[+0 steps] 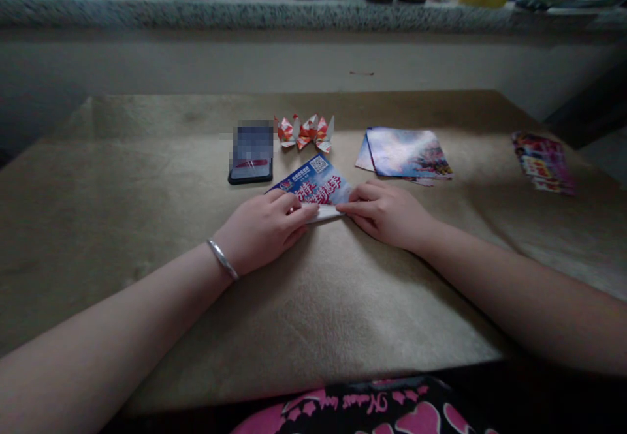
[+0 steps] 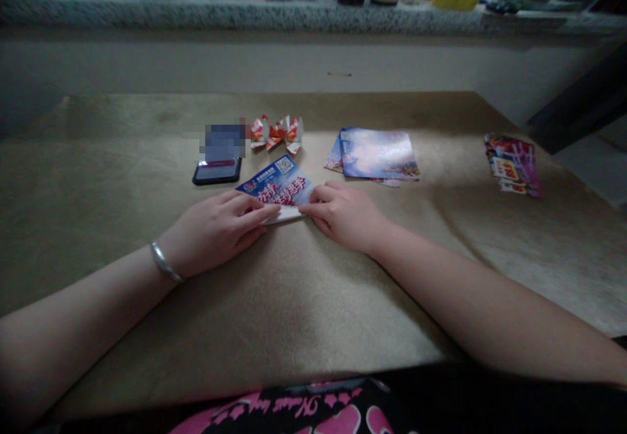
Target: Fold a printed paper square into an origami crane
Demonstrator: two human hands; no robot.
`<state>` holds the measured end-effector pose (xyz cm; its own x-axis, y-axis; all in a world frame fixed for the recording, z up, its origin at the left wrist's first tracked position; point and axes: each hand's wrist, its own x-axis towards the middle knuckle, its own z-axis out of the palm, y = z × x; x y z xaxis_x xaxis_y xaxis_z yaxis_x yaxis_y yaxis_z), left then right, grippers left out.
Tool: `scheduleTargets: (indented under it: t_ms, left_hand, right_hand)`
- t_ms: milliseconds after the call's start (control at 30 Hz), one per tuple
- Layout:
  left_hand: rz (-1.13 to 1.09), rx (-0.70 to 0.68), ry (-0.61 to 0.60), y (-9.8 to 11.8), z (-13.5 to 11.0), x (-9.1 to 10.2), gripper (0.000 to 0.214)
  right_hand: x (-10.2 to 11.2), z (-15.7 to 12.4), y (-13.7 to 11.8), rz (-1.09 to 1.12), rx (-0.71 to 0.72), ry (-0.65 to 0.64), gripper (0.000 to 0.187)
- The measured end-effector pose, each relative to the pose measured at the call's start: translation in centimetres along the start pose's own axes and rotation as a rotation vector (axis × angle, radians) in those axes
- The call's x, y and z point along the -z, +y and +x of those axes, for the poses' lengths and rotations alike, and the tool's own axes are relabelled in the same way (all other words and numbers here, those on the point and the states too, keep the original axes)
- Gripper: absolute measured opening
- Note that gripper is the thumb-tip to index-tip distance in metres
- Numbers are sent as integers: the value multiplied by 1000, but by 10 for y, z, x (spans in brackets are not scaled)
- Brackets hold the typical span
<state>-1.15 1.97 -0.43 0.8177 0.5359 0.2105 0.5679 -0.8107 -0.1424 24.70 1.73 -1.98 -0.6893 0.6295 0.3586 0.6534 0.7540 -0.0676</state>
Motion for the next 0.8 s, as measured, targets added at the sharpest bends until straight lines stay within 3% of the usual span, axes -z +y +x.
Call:
scheduleTargets:
  t_ms: [233, 500, 800]
  left_hand:
    - [-39, 73, 23, 8, 3, 0, 30]
    - [-91, 28, -13, 8, 5, -3, 32]
    - [-101, 28, -35, 9, 2, -4, 40]
  right_hand:
    - [2, 1, -2, -13, -14, -7, 26]
    - [6, 0, 1, 66, -94, -13, 13]
    - [3, -1, 2, 105, -90, -17, 15]
